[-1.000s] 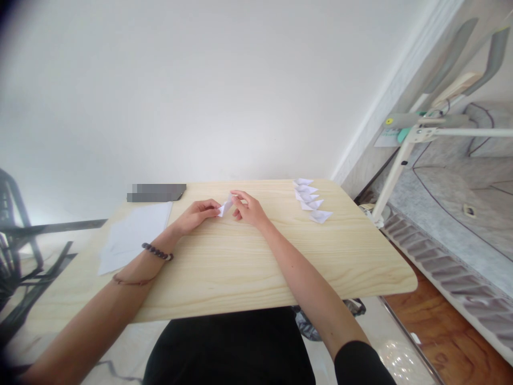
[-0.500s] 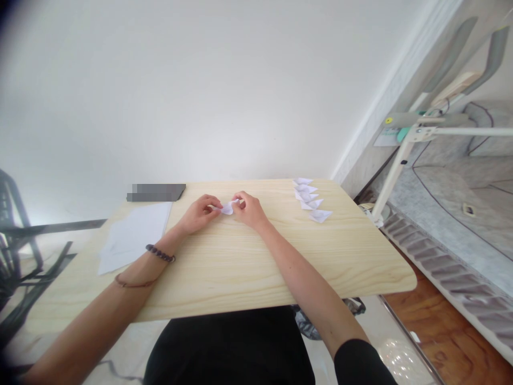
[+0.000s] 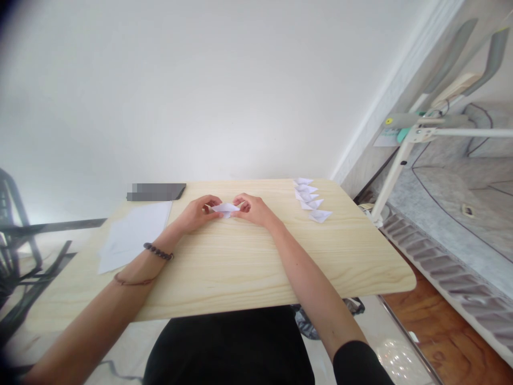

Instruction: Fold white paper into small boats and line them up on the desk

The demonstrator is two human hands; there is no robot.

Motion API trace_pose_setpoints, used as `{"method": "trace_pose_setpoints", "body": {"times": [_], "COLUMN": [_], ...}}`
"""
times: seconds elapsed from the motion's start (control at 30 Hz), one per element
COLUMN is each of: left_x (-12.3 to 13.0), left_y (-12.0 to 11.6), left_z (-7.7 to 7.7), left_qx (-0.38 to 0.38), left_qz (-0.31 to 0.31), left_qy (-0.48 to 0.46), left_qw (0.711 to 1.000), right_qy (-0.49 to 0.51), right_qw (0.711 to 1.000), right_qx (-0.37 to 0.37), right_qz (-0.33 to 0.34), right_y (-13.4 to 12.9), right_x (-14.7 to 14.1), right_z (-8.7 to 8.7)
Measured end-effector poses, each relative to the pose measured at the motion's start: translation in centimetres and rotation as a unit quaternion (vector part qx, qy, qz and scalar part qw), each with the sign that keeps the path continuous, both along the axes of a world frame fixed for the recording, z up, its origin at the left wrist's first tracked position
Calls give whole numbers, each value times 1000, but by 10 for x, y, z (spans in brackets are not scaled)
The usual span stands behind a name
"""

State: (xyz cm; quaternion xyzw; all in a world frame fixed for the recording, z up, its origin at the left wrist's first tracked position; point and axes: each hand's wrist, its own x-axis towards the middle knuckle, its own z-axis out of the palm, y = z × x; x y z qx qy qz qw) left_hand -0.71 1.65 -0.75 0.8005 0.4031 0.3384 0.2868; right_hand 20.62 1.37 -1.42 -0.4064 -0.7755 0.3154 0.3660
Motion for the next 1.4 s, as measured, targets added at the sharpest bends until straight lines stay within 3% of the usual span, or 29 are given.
{"method": "trace_pose_setpoints", "body": {"times": [0.2,0.5,0.7,1.03,1.23,1.4], "left_x": [-11,-16,-13,-11,-9,-8], "left_y": [7,7,7,6,3,2], "left_z": [-2,-2,-1,3,1,1], "left_qx": [-61,-87,-56,-8,-21,-15], "left_qz": [-1,64,72,136,91,91], "left_qy": [-49,-55,-48,-1,-33,-33], "left_qw": [997,993,995,991,995,995], "right_qy": [10,55,65,83,73,112], "right_qw": [1000,997,995,991,988,979], "right_qx": [-21,-38,-20,-14,-35,-84], "right_qz": [5,-40,-76,-102,-133,-147], "right_y": [1,10,13,11,15,18], "right_x": [3,6,5,0,5,6], "right_z": [0,-12,-14,-13,-17,-19]}}
